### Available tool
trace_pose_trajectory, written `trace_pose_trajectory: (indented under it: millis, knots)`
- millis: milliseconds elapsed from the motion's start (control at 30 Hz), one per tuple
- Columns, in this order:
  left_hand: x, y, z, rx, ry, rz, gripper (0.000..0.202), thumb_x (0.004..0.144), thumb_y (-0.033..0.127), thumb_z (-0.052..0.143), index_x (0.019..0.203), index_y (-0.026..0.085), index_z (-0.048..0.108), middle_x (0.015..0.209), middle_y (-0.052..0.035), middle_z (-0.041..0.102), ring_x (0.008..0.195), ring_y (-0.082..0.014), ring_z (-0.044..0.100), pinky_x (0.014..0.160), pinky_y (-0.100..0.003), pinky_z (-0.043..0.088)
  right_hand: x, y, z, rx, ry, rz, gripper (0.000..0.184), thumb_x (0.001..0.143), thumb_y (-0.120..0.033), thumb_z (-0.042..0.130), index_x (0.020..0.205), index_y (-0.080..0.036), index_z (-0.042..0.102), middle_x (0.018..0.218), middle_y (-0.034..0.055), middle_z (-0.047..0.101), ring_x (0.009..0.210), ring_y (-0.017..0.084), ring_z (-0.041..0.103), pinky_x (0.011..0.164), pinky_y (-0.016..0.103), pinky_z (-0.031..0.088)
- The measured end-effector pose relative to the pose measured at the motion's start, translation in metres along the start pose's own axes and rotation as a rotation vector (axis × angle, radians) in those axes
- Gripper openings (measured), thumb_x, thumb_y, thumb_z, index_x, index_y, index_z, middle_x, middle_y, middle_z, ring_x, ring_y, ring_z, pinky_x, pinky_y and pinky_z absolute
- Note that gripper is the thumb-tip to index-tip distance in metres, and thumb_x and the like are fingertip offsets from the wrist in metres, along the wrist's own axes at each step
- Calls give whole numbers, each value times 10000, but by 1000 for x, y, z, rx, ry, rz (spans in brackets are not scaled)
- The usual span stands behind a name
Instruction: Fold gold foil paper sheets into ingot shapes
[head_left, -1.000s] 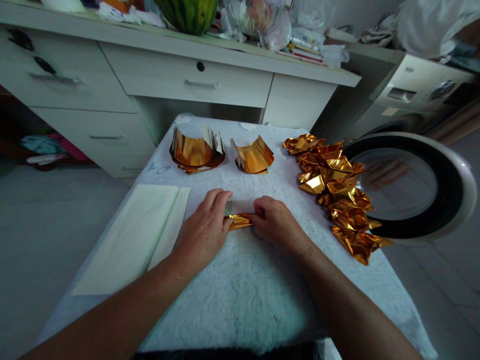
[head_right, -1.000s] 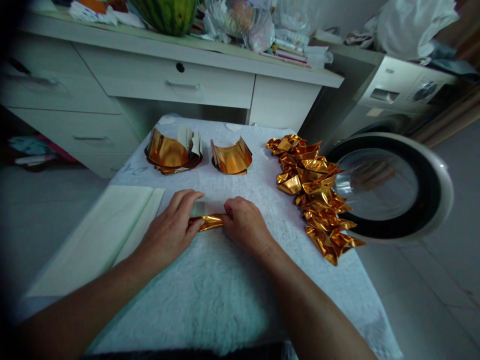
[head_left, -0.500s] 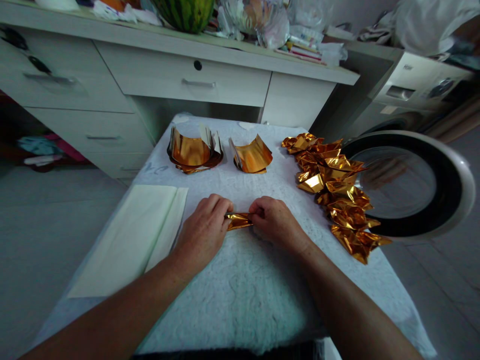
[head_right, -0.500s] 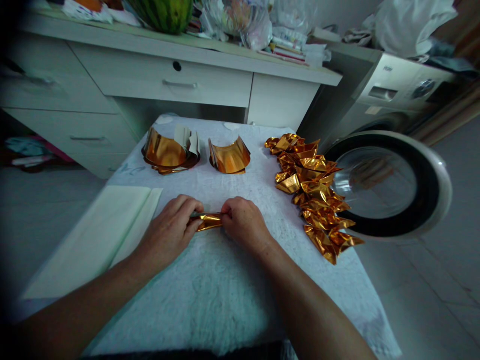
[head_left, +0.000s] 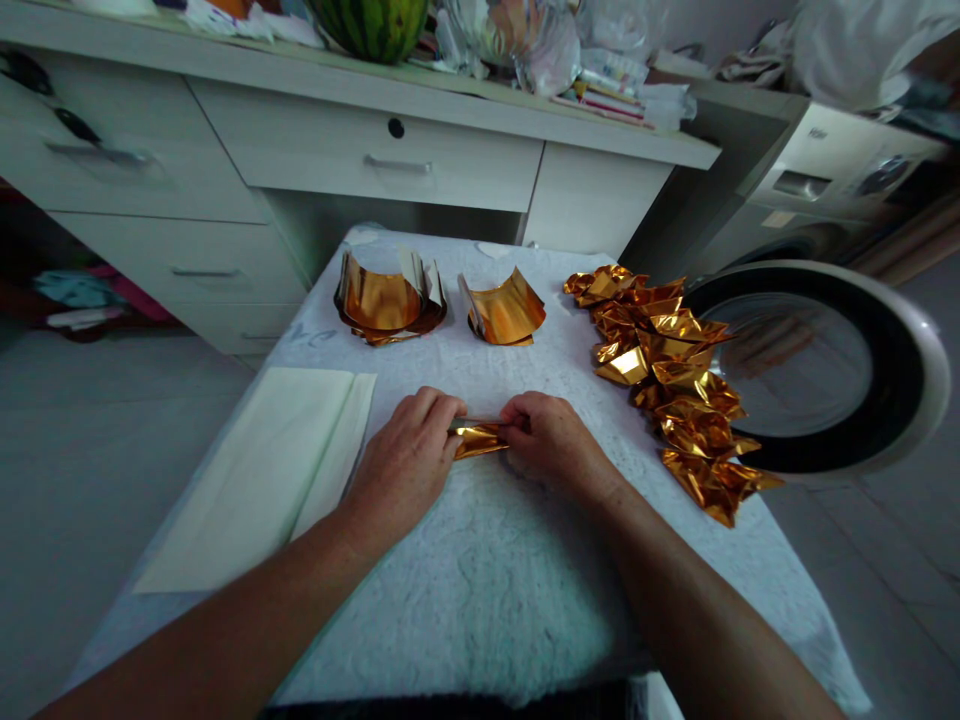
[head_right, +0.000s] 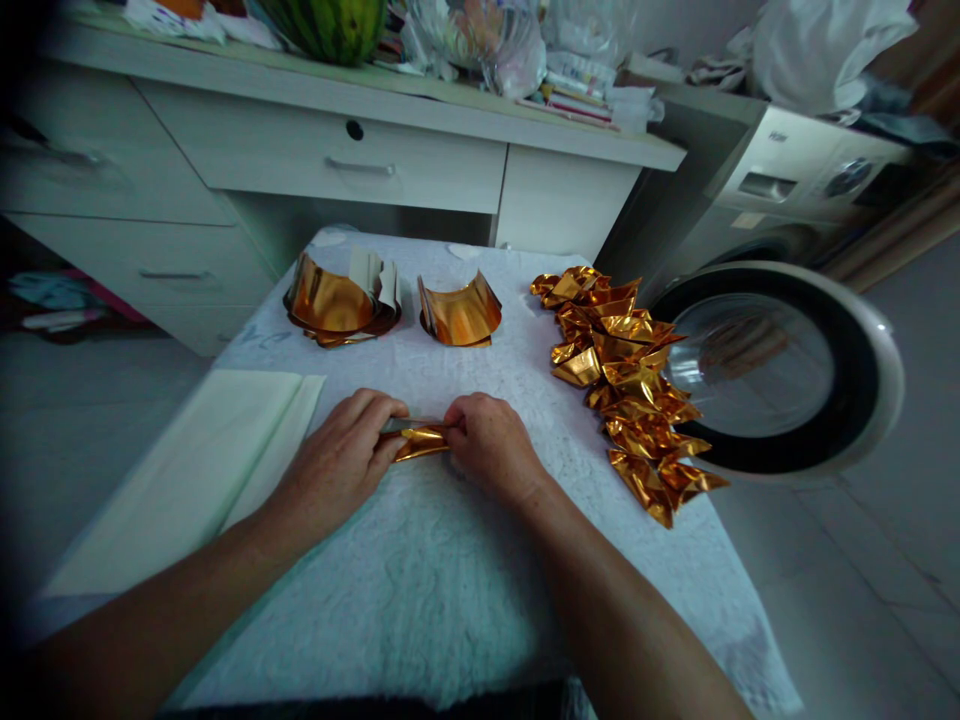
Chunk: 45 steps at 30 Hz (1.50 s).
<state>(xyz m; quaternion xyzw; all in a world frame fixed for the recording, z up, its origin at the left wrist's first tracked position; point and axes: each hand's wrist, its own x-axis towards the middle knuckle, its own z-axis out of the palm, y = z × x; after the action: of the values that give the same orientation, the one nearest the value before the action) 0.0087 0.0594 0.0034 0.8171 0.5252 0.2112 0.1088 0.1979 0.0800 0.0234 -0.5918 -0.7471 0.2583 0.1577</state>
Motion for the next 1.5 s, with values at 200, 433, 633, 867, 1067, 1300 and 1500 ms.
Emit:
trace_pose_trajectory:
  millis: [200, 433, 633, 867, 1067, 1300, 1500]
  knots:
    - [0, -2, 1, 12, 16, 14, 238, 891, 123, 588, 1105, 197, 515, 1077, -57, 561, 1022, -251, 558, 893, -428, 512, 1, 0, 0, -6, -20, 9, 101, 778, -135, 608, 688, -176, 629, 661, -15, 563, 630, 122, 449, 594, 245, 280]
    - [-1, -2, 0, 27, 17, 12, 261, 892, 127, 586, 1127, 204, 502, 1086, -58, 565, 1029, -252, 573, 889, -423, 522, 2, 2, 1, -12, -11, 0, 120, 796, -154, 602, 680, -177, 617, 657, -17, 559, 615, 117, 436, 584, 246, 267]
    - [0, -3, 1, 37, 26, 2, 289, 895, 151, 588, 1151, 219, 473, 1101, -54, 555, 1034, -247, 582, 886, -409, 526, 1, 1, 0, -58, -6, -13, 165, 804, -164, 602, 643, -178, 571, 655, -17, 548, 626, 119, 432, 583, 246, 261]
    - [1, -2, -1, 23, 14, -51, 351, 884, 149, 590, 1186, 227, 428, 1140, -64, 538, 1050, -247, 590, 916, -418, 519, 0, -1, -2, -86, -6, -6, 186, 823, -188, 595, 641, -182, 559, 661, -8, 565, 630, 126, 442, 587, 250, 267]
    - [2, 0, -2, -24, 47, -97, 359, 863, 141, 609, 1172, 183, 431, 1165, -93, 508, 986, -225, 601, 842, -384, 538, 1, -3, -2, -121, -24, 17, 167, 829, -192, 593, 663, -180, 583, 694, 6, 602, 637, 128, 457, 587, 254, 270]
    - [0, -2, -9, 7, -29, -101, 92, 886, 198, 590, 943, 177, 522, 962, -60, 555, 915, -237, 586, 814, -390, 498, 2, -2, 0, -150, -21, 15, 166, 835, -196, 594, 670, -175, 594, 711, 14, 608, 653, 130, 461, 602, 254, 277]
    - [-1, -7, -16, 40, -126, -132, 136, 913, 322, 554, 870, 193, 555, 898, -53, 587, 859, -237, 576, 737, -357, 453, 3, -3, -1, -152, -26, 27, 164, 833, -190, 595, 669, -178, 590, 715, 11, 612, 651, 129, 467, 601, 252, 283]
